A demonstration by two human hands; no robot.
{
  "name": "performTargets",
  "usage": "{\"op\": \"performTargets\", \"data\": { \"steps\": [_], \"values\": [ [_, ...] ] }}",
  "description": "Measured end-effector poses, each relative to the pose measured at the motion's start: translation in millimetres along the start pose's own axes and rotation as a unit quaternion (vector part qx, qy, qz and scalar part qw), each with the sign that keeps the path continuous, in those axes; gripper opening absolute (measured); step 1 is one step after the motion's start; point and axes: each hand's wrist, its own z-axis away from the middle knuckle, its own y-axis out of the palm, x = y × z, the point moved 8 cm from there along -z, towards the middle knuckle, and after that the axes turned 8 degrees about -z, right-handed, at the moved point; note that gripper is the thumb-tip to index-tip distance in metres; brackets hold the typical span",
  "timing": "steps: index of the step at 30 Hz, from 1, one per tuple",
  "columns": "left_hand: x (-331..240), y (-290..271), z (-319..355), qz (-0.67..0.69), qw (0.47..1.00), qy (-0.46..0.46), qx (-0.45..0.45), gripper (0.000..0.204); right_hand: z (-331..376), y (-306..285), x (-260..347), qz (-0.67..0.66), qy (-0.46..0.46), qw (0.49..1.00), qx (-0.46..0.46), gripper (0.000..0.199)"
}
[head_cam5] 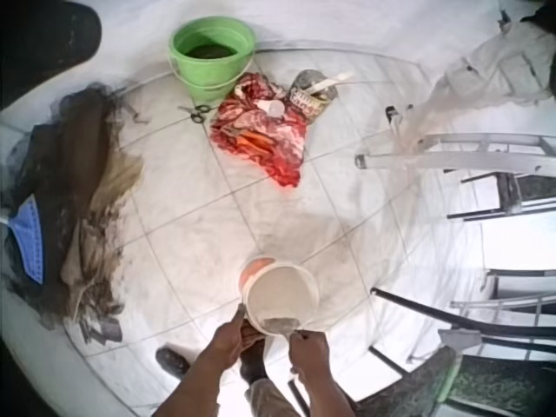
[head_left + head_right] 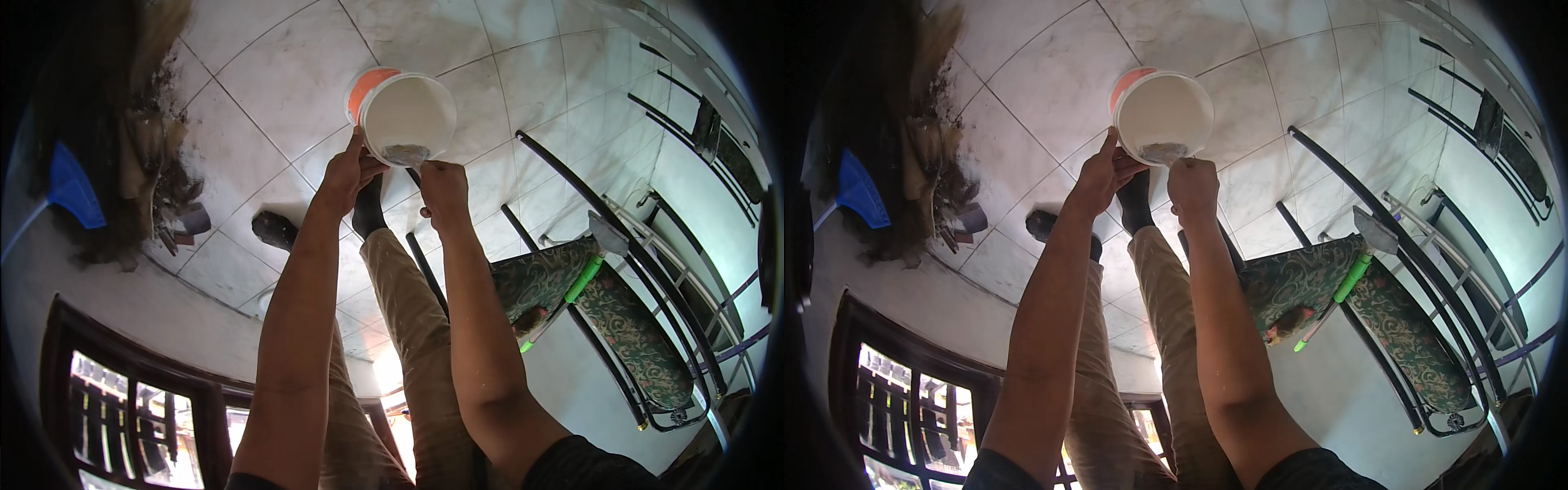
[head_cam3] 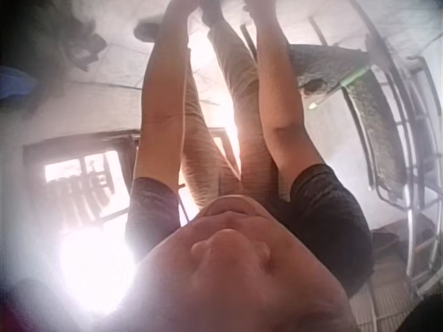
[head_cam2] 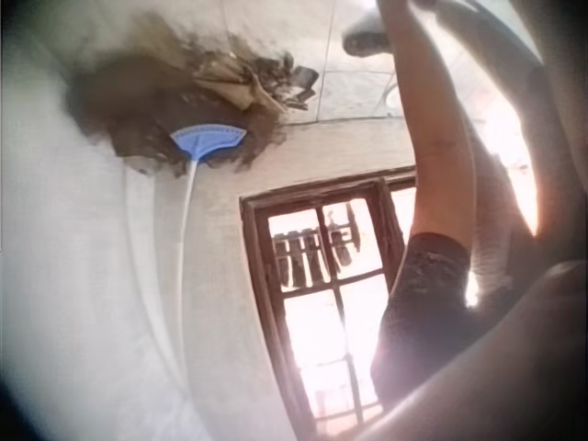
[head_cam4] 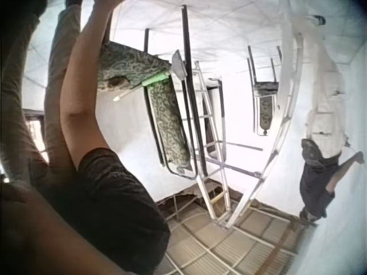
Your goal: The person sits on the floor and paints a dark wooden window frame white using a brush and paint from a bucket. After finishing, they stand, walk outside, and handle a plastic bag and a paint can lid.
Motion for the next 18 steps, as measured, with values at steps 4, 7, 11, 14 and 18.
{"op": "performTargets", "data": {
  "steps": [4,7,11,14,18],
  "values": [
    [-15,-1,-5,-0.014,0.999,0.026,-0.038,0.094,-8,0,31,0.056,-0.03,0.998,0.028,0.026],
    [-9,4,-4,-0.025,0.997,0.041,-0.066,0.096,-7,-12,38,0.127,-0.022,0.991,0.028,0.027],
    [-14,8,-6,-0.068,0.988,0.09,-0.108,0.096,1,-25,35,0.148,-0.012,0.989,0.025,0.031],
    [-8,3,-15,-0.066,0.976,0.117,-0.17,0.087,4,-35,40,0.158,-0.022,0.987,0.036,0.032],
    [-2,-1,-20,-0.08,0.969,0.112,-0.205,0.087,-4,-46,42,0.186,-0.021,0.98,0.059,0.034]
  ]
}}
